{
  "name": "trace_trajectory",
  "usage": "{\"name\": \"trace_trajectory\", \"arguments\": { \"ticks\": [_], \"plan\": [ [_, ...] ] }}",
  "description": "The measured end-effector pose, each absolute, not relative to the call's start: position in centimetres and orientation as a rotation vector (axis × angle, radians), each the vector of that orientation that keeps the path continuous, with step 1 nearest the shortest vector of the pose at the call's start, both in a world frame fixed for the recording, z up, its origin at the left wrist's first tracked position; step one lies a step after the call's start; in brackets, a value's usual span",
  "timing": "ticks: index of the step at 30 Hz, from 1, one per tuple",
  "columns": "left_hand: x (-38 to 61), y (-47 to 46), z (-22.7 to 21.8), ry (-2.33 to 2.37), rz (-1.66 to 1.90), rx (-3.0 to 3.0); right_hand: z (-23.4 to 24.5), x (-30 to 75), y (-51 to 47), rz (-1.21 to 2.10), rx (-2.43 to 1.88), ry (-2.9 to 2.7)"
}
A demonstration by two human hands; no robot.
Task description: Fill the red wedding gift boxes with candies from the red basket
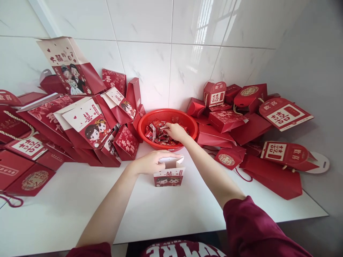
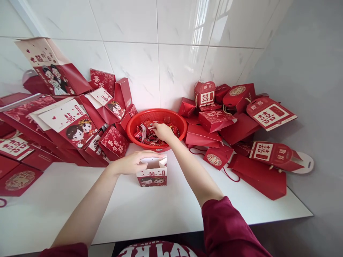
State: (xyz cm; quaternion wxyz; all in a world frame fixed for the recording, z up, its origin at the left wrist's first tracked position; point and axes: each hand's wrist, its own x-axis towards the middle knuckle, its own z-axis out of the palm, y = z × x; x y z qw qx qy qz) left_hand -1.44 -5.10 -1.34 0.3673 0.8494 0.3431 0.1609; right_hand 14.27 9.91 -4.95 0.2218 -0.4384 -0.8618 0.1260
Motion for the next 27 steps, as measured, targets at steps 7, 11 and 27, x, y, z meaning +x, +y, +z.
{"name": "trace_trajectory", "arguments": {
  "ticks": [7,11,27],
  "plan": [
    [-1.8,-5.1,-1.2,0.912,0.348,2.253,-2.0,19.3,2.5,0.487,-0.942,-2.058],
    [-1.8,-5.1,-1.0,0.972,0.351,2.207,-0.6,21.2,-1.8,0.728,-0.649,-1.985],
    [-1.9,-4.6,-1.4,1.006,0.308,2.0,0.2,20.1,-4.0,0.765,-0.691,-2.487]
  ]
}}
